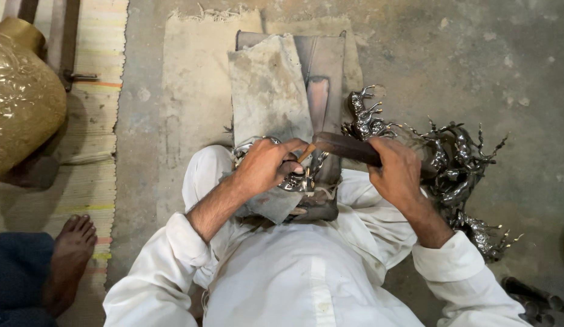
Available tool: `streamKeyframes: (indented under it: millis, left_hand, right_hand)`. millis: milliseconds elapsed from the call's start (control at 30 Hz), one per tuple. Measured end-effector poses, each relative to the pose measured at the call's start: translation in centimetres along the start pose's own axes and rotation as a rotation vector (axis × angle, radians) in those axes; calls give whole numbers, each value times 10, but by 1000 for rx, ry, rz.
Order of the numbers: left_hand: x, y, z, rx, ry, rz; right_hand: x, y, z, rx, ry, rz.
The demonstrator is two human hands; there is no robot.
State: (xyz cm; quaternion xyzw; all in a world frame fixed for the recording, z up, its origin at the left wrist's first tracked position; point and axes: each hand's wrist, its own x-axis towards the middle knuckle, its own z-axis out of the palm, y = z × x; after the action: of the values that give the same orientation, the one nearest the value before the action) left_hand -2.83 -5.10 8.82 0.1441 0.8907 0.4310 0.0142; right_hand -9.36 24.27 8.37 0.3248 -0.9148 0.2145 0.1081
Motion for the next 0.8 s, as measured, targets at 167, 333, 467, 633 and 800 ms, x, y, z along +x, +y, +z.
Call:
streamKeyframes:
  millis: [167,333,467,633,800]
  left_hand:
    - [0,1,-1,15,-13,12]
    - [0,0,-1,16,0,43]
    - [0,0,0,13,-2,23]
    - [0,0,-3,25,-17,22]
    - [0,1,-4,5,-43,17]
  right_hand:
    - [-6,5,6,128,-126,284]
    - [-8,7,7,168,-183,413]
    - [-10,8,5,189,-100,271]
    - [-11,10,4,141,-51,176]
    - [-9,5,0,621,59,545]
